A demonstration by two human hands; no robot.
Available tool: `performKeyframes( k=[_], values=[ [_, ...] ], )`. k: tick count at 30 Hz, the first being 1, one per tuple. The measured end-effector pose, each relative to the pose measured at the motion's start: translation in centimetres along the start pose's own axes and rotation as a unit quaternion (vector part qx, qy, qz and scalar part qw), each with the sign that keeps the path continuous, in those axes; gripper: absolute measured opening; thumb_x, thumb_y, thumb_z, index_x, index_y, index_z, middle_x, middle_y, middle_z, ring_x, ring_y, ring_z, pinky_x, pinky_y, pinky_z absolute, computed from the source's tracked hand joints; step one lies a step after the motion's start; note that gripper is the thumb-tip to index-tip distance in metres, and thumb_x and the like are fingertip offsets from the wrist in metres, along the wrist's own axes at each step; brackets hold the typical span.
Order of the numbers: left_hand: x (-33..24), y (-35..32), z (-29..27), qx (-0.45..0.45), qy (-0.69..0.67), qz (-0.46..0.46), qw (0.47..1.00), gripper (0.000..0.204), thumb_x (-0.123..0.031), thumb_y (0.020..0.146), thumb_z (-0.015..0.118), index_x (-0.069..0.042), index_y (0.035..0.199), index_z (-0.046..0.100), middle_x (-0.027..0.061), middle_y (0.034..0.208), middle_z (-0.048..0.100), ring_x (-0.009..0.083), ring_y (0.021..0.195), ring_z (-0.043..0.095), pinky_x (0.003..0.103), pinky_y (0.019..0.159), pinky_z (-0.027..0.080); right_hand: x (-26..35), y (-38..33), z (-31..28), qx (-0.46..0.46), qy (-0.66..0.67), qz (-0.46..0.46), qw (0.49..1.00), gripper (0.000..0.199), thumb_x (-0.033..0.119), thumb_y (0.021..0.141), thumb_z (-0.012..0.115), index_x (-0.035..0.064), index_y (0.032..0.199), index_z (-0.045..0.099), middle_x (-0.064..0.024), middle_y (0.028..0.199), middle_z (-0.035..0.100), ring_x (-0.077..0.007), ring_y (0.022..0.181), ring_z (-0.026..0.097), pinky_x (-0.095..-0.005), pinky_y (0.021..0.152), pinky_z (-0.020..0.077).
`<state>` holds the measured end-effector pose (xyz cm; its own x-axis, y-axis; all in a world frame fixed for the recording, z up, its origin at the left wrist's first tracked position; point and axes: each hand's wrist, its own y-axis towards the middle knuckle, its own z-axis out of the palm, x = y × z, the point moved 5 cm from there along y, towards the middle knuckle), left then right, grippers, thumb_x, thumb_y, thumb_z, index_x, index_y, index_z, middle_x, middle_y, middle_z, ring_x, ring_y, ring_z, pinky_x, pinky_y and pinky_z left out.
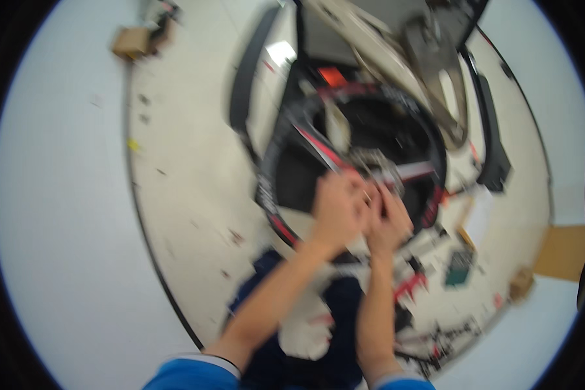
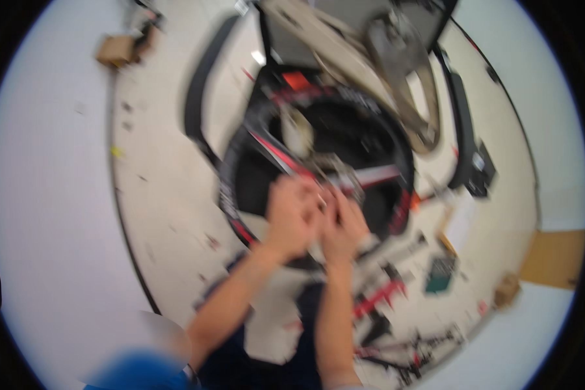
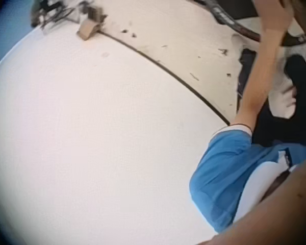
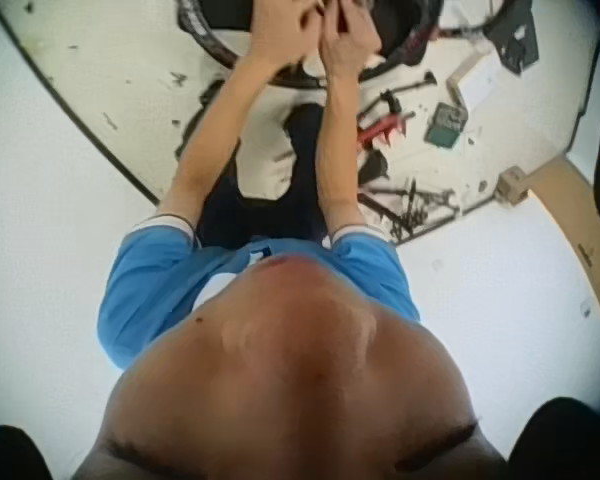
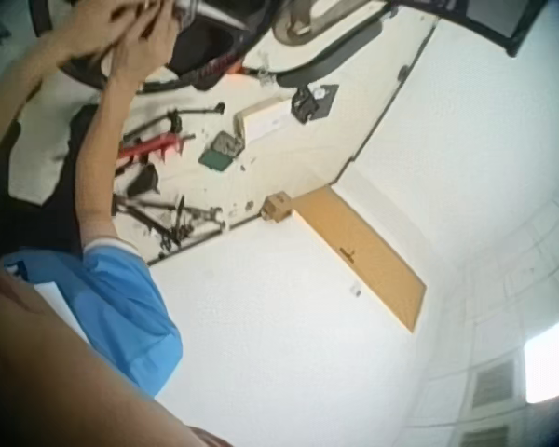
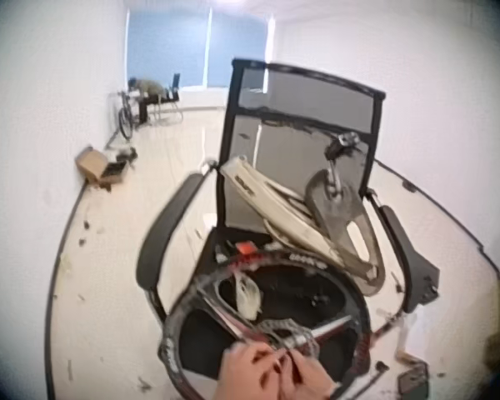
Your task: The person assembles a bicycle disc brake rotor onto a wheel hub. They place the rotor, insert and tighten multiple bolts using an Allen key, and repeatedly check the fit and alignment of the rotor on the hub.
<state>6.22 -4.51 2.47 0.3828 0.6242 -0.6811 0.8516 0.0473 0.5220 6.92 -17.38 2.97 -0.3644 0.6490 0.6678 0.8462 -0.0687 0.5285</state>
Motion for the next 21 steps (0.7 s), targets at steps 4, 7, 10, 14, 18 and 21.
performKeyframes(
  k=[4, 7, 10, 14, 18, 21],
  values=[
    [-0.7, 0.9, 0.7, 0.032, -0.06, -0.041, 0.997, 0.035, -0.005, 0.078, 0.067, -0.008, 0.112, 0.076, 0.0049, 0.102, 0.063, 0.0252, 0.099, 0.058, 0.04, 0.086, 0.042, -1.2, -0.1, 0.0, -0.021, 0.01, 0.014, 1.0, 0.018, 0.001, 0.091, 0.07, 0.0006, 0.109, 0.075, -0.0127, 0.08, 0.067, -0.024, 0.065, 0.063, -0.0344, 0.059, 0.0488],
    [-0.6, 0.2, 0.8, 0.036, -0.039, -0.042, 0.998, 0.035, -0.005, 0.08, 0.067, -0.008, 0.113, 0.076, 0.0048, 0.104, 0.062, 0.0246, 0.101, 0.056, 0.04, 0.088, 0.041, -1.6, -0.8, 0.0, 0.0, -0.004, 0.038, 0.999, 0.018, 0.004, 0.091, 0.071, 0.003, 0.109, 0.074, -0.0132, 0.08, 0.066, -0.0272, 0.066, 0.063, -0.0362, 0.06, 0.0494],
    [-0.5, 0.1, 0.0, 0.028, -0.025, -0.043, 0.998, 0.035, -0.005, 0.081, 0.066, -0.008, 0.114, 0.076, 0.0047, 0.104, 0.062, 0.0253, 0.101, 0.056, 0.04, 0.088, 0.04, -1.1, -0.8, 0.6, -0.017, 0.003, 0.008, 1.0, 0.02, 0.003, 0.092, 0.07, 0.0036, 0.112, 0.075, -0.0132, 0.08, 0.065, -0.0263, 0.065, 0.063, -0.0365, 0.06, 0.0502],
    [-0.3, -0.1, 0.5, 0.037, -0.028, -0.039, 0.998, 0.037, -0.005, 0.082, 0.062, -0.009, 0.116, 0.076, 0.0053, 0.104, 0.062, 0.027, 0.101, 0.055, 0.041, 0.089, 0.04, -1.3, -1.2, 0.6, -0.024, -0.026, 0.009, 0.999, 0.02, 0.002, 0.093, 0.069, 0.0023, 0.112, 0.075, -0.0141, 0.078, 0.064, -0.0284, 0.065, 0.063, -0.038, 0.06, 0.051],
    [0.2, -0.2, 1.6, 0.045, -0.02, -0.031, 0.998, 0.039, -0.007, 0.08, 0.062, -0.013, 0.117, 0.075, 0.0062, 0.103, 0.06, 0.0291, 0.1, 0.053, 0.043, 0.087, 0.04, -2.6, -1.9, 1.1, -0.009, -0.061, -0.005, 0.998, 0.023, 0.001, 0.093, 0.068, 0.0024, 0.115, 0.074, -0.0151, 0.083, 0.065, -0.031, 0.068, 0.064, -0.0389, 0.061, 0.0517],
    [0.4, -0.4, 1.2, 0.013, -0.007, -0.032, 0.999, 0.034, -0.006, 0.079, 0.063, -0.011, 0.109, 0.077, 0.0056, 0.101, 0.061, 0.0295, 0.098, 0.054, 0.042, 0.083, 0.04, -1.6, -1.6, 1.2, 0.012, -0.017, 0.04, 0.999, 0.024, 0.001, 0.094, 0.067, 0.0004, 0.118, 0.072, -0.0162, 0.087, 0.067, -0.0315, 0.072, 0.065, -0.0371, 0.066, 0.0528]
  ],
)
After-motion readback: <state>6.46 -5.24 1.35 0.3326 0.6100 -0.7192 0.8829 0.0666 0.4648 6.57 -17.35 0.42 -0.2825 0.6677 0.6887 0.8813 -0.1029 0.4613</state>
